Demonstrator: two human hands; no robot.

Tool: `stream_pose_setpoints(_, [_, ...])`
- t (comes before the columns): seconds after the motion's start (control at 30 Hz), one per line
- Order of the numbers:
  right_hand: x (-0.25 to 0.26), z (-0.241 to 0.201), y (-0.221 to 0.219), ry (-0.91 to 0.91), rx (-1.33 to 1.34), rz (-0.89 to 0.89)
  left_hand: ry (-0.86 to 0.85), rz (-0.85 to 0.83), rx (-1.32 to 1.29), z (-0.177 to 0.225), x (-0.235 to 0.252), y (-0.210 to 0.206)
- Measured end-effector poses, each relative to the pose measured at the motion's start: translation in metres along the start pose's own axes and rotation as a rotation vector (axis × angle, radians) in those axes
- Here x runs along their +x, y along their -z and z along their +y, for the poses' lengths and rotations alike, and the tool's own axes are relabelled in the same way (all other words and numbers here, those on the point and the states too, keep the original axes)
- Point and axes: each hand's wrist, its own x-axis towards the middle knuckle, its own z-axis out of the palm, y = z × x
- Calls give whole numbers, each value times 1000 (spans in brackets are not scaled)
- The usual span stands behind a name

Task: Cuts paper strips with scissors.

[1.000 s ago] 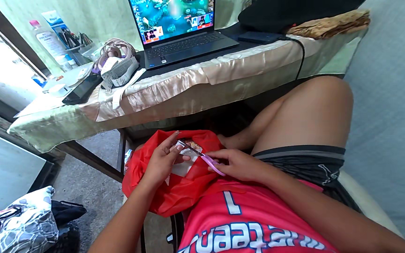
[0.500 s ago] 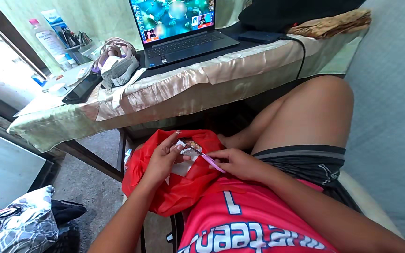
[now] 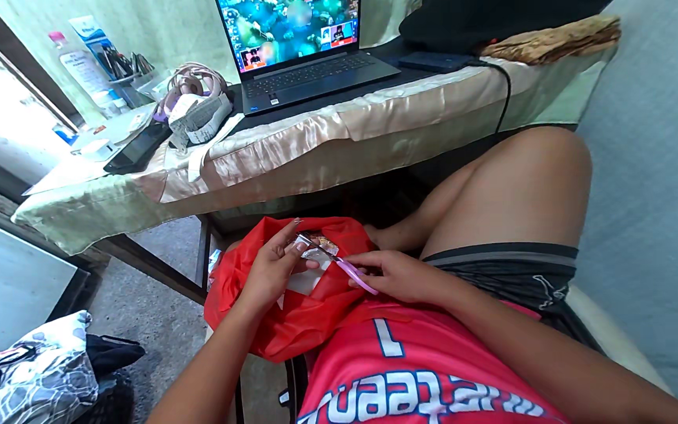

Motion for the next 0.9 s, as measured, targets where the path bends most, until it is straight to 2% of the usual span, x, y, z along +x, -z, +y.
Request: stream_pose_setpoints(0.9, [0, 0, -1, 16, -4, 13, -11, -10, -9, -1, 0, -1])
